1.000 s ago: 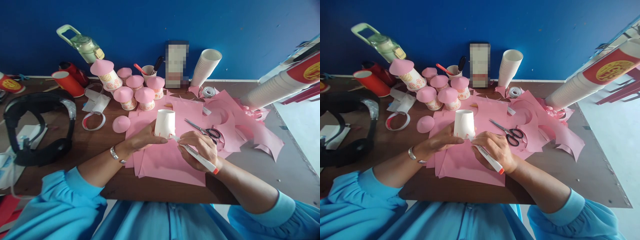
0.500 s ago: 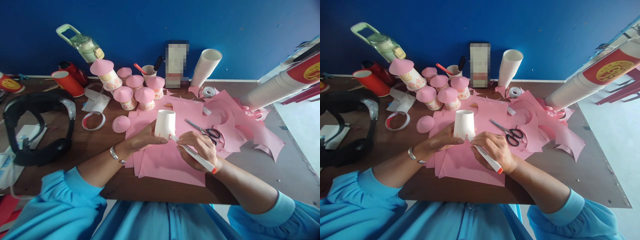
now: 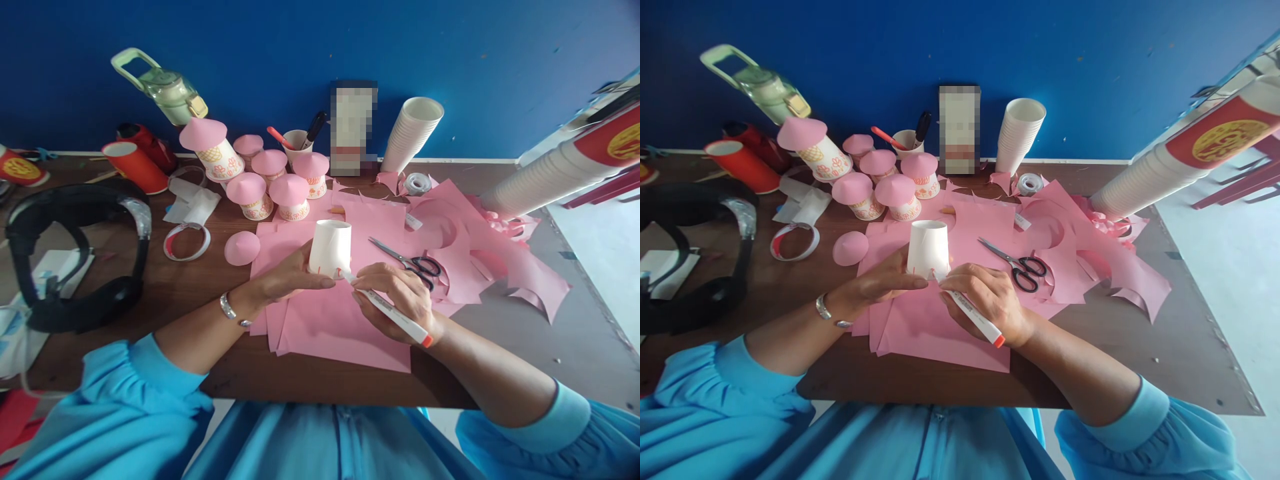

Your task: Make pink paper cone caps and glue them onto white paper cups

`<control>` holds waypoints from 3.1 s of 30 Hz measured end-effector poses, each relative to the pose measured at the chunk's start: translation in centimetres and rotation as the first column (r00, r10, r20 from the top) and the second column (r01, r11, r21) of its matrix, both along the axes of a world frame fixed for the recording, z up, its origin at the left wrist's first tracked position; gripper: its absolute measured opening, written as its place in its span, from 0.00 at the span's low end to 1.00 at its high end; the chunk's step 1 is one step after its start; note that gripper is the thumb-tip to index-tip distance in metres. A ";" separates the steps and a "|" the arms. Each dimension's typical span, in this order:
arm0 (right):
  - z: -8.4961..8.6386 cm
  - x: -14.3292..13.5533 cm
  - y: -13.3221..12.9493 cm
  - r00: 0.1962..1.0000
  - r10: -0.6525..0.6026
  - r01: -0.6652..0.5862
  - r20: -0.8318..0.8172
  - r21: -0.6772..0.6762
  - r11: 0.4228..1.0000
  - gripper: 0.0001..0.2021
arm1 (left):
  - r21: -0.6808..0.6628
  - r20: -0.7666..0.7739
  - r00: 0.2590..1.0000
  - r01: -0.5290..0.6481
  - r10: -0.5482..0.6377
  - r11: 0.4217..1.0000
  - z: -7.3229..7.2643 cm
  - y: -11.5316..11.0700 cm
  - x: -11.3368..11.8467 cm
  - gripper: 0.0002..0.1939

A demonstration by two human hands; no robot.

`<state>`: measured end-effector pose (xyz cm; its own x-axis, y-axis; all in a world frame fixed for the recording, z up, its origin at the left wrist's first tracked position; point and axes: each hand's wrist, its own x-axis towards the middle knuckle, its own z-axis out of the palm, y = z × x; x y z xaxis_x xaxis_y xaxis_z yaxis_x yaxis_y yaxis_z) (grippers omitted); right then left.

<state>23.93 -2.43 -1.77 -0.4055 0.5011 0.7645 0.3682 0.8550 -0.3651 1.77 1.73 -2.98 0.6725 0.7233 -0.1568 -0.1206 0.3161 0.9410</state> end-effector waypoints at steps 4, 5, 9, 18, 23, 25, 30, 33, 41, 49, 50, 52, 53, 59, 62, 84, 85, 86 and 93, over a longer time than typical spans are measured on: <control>0.0 0.0 0.0 1.000 -0.009 0.009 -0.002 -0.002 1.000 0.14 | -0.004 0.011 1.000 0.002 -0.002 1.000 -0.2 0.0 -0.1 0.26; 0.0 0.0 0.0 1.000 -0.013 0.013 -0.003 -0.003 1.000 0.13 | -0.004 0.013 1.000 0.004 -0.003 1.000 -0.2 0.0 -0.1 0.26; -0.1 0.0 0.0 1.000 -0.022 0.022 -0.008 0.006 1.000 0.13 | -0.003 0.022 1.000 0.016 -0.016 1.000 -0.3 0.0 -0.1 0.25; -0.1 0.0 -0.2 1.000 -0.025 0.025 -0.013 -0.026 0.999 0.15 | -0.006 0.017 1.000 0.010 -0.010 1.000 0.4 -0.1 0.1 0.21; 0.0 -0.1 -0.2 1.000 -0.015 0.015 -0.011 -0.020 1.000 0.14 | -0.003 0.007 1.000 -0.003 0.003 1.000 0.5 -0.1 0.1 0.20; 0.2 -0.2 -0.2 1.000 -0.009 0.009 -0.012 -0.005 1.000 0.13 | -0.001 -0.006 1.000 -0.012 0.012 1.000 0.5 -0.1 0.1 0.22; 0.2 0.1 -0.1 0.999 -0.002 0.003 -0.040 0.031 0.999 0.12 | 0.007 0.073 0.995 -0.071 0.071 0.997 1.1 -0.3 0.3 0.26; 0.2 0.2 0.0 0.997 -0.024 0.026 -0.070 0.025 0.999 0.12 | 0.001 0.142 0.986 -0.084 0.083 0.996 0.8 -0.3 0.3 0.27; 0.4 0.3 0.1 0.995 -0.031 0.032 -0.100 0.015 0.999 0.14 | -0.100 0.239 0.968 -0.051 0.074 0.994 -1.2 -0.1 -0.4 0.21; 0.5 0.0 -0.1 0.998 -0.001 0.002 -0.062 0.030 1.000 0.11 | -0.100 0.189 0.979 -0.053 0.071 0.994 -1.3 0.1 -0.5 0.21; 0.5 0.0 -0.1 0.998 -0.003 0.004 -0.061 0.027 1.000 0.11 | -0.103 0.183 0.981 -0.052 0.070 0.993 -1.2 0.1 -0.5 0.21; 0.5 0.1 -0.1 0.998 -0.001 0.002 -0.058 0.023 1.000 0.11 | -0.115 0.177 0.983 -0.037 0.057 0.993 -1.1 0.1 -0.4 0.22; 0.4 0.1 -0.1 0.999 0.002 -0.001 -0.055 0.021 1.000 0.11 | -0.124 0.175 0.983 -0.030 0.051 0.992 -1.0 0.1 -0.4 0.23; 0.4 0.1 -0.2 0.999 0.016 -0.016 -0.041 0.008 1.000 0.10 | -0.155 0.143 0.988 -0.030 0.053 0.987 -0.7 0.0 -0.3 0.24; 0.4 0.1 -0.2 0.999 0.020 -0.019 -0.037 0.011 1.000 0.11 | -0.140 0.136 0.990 -0.024 0.043 0.990 -0.5 0.0 -0.2 0.24; 0.6 -0.1 -0.2 1.000 0.027 -0.027 -0.009 -0.005 1.000 0.11 | -0.118 0.129 0.991 -0.012 0.028 0.993 -0.6 -0.1 -0.1 0.22; 0.5 -0.1 -0.2 1.000 0.025 -0.025 -0.010 -0.003 1.000 0.11 | -0.115 0.132 0.991 -0.007 0.022 0.993 -0.7 0.0 -0.2 0.22; 0.5 -0.1 -0.2 1.000 0.022 -0.022 -0.015 -0.002 1.000 0.11 | -0.113 0.135 0.991 0.000 0.016 0.994 -0.8 0.0 -0.2 0.23; 0.3 -0.1 -0.2 0.999 -0.007 0.007 -0.039 0.000 1.000 0.13 | -0.116 0.130 0.991 0.008 0.007 0.993 -1.1 -0.1 -0.4 0.24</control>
